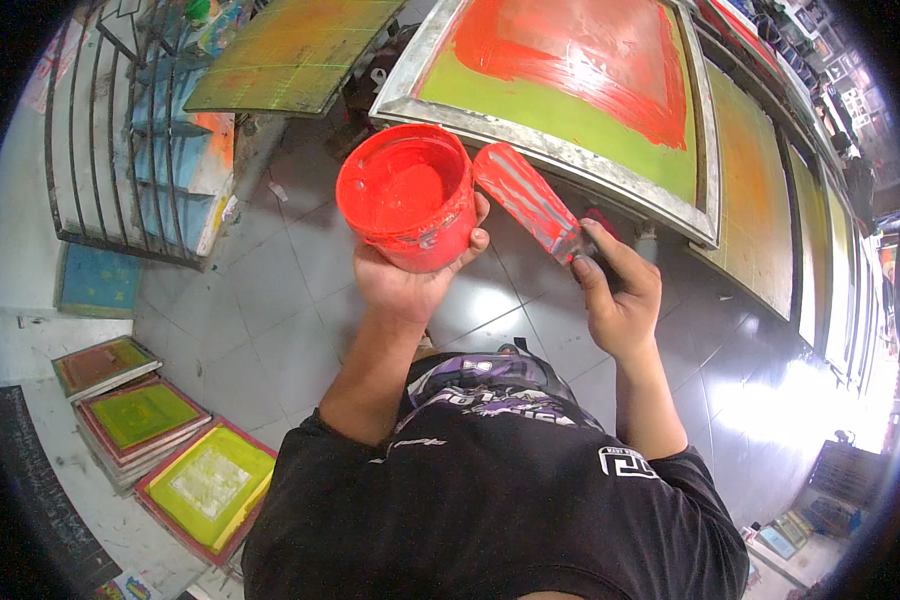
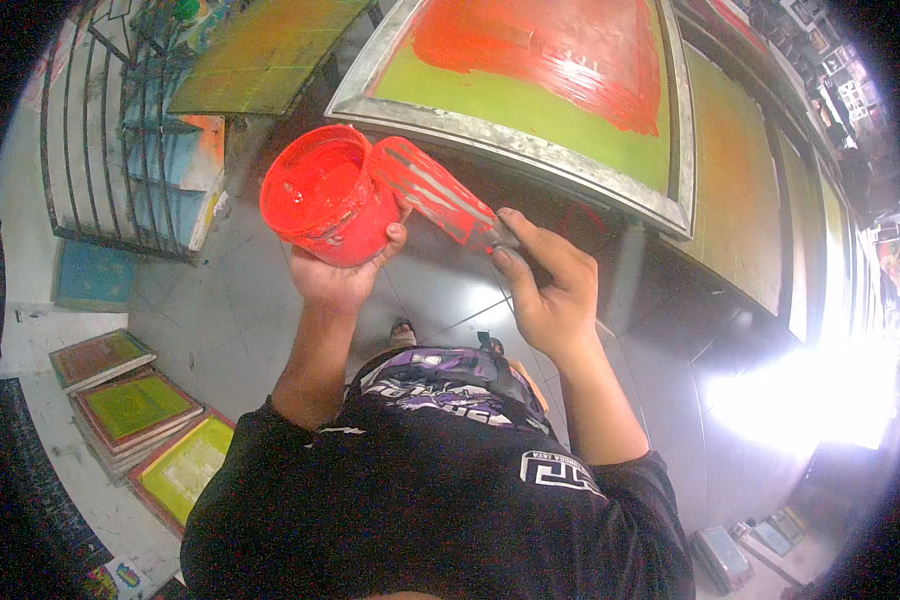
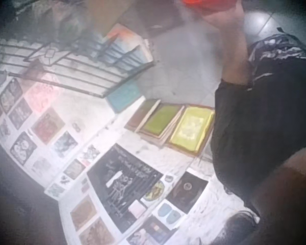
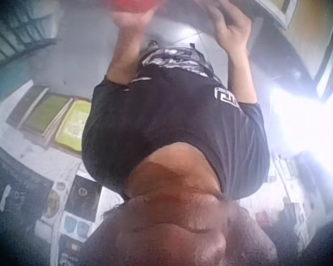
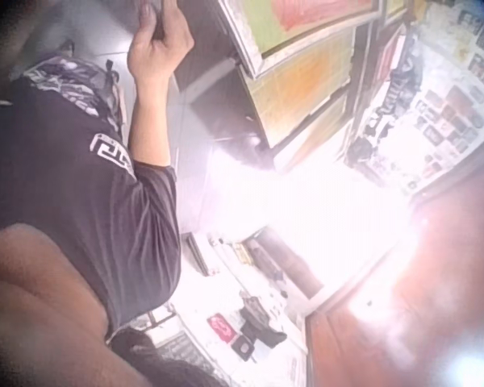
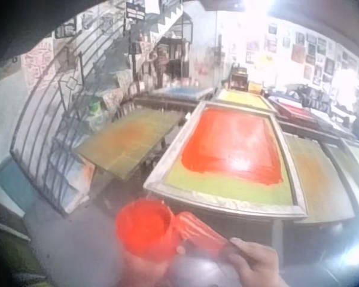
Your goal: The person pours red ink onto a screen printing frame and uses a squeegee to spread it evenly across the mesh. They repeatedly reload ink from a container and smooth the surface, then flip the frame to work on the other side. The person finishes by wiping the squeegee and cleaning their hands with a cloth.
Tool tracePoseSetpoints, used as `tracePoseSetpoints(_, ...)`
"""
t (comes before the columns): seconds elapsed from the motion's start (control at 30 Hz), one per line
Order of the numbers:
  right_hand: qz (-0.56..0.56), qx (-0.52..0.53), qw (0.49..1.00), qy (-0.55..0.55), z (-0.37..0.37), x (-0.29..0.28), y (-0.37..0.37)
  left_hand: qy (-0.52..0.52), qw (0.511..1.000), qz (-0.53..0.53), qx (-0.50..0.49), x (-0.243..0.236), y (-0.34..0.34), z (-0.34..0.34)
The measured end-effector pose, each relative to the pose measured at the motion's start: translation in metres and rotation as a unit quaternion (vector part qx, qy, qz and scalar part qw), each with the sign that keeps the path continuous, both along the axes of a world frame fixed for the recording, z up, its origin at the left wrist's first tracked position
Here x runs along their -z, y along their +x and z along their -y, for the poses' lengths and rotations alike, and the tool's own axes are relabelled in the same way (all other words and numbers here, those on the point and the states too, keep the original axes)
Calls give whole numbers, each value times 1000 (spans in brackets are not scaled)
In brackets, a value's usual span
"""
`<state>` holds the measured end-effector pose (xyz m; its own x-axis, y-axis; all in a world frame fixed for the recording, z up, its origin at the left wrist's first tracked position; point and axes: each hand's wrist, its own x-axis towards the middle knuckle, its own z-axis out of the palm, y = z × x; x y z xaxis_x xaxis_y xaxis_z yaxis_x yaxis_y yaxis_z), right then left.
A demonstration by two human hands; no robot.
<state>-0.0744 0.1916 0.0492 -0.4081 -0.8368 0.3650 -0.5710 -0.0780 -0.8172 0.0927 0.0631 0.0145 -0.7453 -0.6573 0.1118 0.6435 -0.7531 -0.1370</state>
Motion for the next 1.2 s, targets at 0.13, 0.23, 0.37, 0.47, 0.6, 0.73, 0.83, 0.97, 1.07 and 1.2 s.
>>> tracePoseSetpoints(0.13,-4,9,1000,-27,2,-8,9,4,1000,-28,6,2,3,2)
tracePoseSetpoints(0.23,-69,19,997,2,2,-11,9,-5,999,-38,0,5,2,4)
tracePoseSetpoints(0.37,-89,14,995,-37,3,-12,9,-9,1000,-23,-8,7,1,4)
tracePoseSetpoints(0.47,-85,22,995,-44,1,-13,10,-6,1000,-23,1,9,0,2)
tracePoseSetpoints(0.6,-104,34,994,-22,-5,-16,11,3,1000,-1,3,11,-3,-2)
tracePoseSetpoints(0.73,-119,45,992,-4,-13,-17,13,-1,999,23,-24,11,-2,-8)
tracePoseSetpoints(0.83,-113,48,992,-13,-17,-13,18,11,998,54,-40,12,0,-12)
tracePoseSetpoints(0.97,-119,47,992,-14,-21,-8,24,11,998,11,-59,14,3,-15)
tracePoseSetpoints(1.07,-124,49,991,-17,-24,-6,28,5,998,5,-64,15,5,-17)
tracePoseSetpoints(1.2,-133,56,989,-16,-29,-6,31,12,995,60,-80,13,9,-21)
